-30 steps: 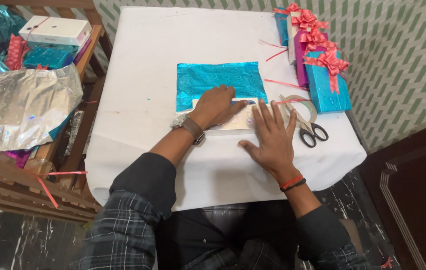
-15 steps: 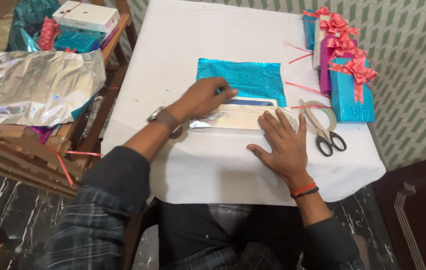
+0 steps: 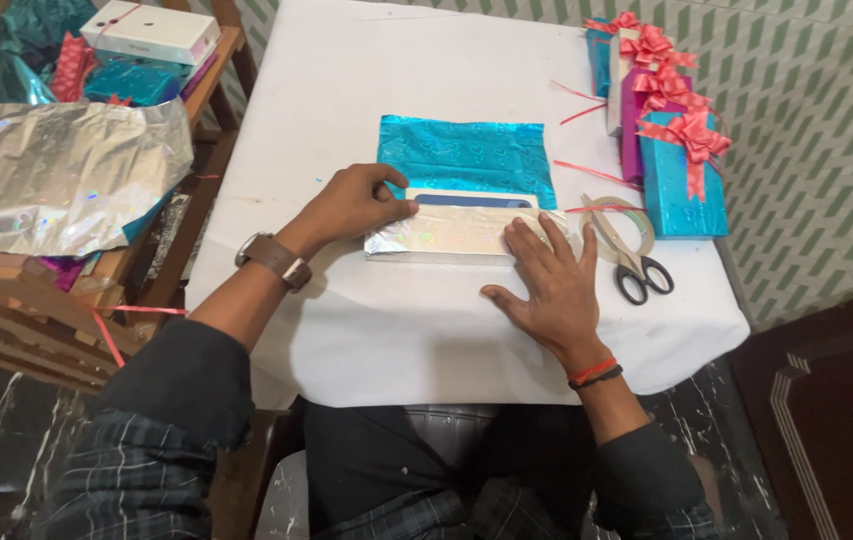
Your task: The person wraps a small rectangular box with shiny blue gift paper on a white table. They fold the paper around the box, secure it with clear tape, and trim excess paper with scissors. The wrapped box is placed on the table.
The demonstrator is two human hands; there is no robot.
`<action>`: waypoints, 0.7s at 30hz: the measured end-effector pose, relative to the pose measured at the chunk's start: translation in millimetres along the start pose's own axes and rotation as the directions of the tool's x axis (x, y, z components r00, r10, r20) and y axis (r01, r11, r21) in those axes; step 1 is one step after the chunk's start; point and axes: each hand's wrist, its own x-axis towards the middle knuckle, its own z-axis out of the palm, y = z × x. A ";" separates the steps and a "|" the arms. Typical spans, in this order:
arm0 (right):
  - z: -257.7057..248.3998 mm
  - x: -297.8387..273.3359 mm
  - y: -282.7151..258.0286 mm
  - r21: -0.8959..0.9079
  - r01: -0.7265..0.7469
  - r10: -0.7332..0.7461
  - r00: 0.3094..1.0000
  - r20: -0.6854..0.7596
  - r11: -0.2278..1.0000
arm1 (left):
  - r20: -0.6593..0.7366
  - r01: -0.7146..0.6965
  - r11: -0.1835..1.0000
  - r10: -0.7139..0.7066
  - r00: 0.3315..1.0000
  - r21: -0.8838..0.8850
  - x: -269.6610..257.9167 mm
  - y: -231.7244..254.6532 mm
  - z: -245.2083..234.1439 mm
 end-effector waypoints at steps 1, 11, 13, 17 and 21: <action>-0.4 0.2 0.4 0.016 -0.009 0.009 1.000 0.001 1.000 | -0.002 -0.010 0.999 0.010 1.000 -0.047 0.1 -1.4 -0.6; -4.1 -0.1 -0.4 0.145 -0.074 0.081 0.996 -0.041 0.987 | -0.035 -0.025 0.982 0.019 0.999 -0.186 -2.7 -9.3 0.3; -3.8 -0.9 -0.3 0.147 -0.080 0.088 0.995 -0.051 0.986 | -0.030 -0.035 0.973 0.029 0.999 -0.229 -3.8 -8.9 0.5; -3.3 -1.5 -0.1 0.171 -0.093 0.108 0.991 -0.078 0.981 | -0.003 -0.021 0.951 0.021 1.000 -0.309 -5.5 -8.1 1.1; -3.4 -1.3 0.2 0.167 -0.090 0.101 0.993 -0.058 0.982 | -0.017 -0.026 0.948 0.022 1.000 -0.317 -6.2 -9.4 1.9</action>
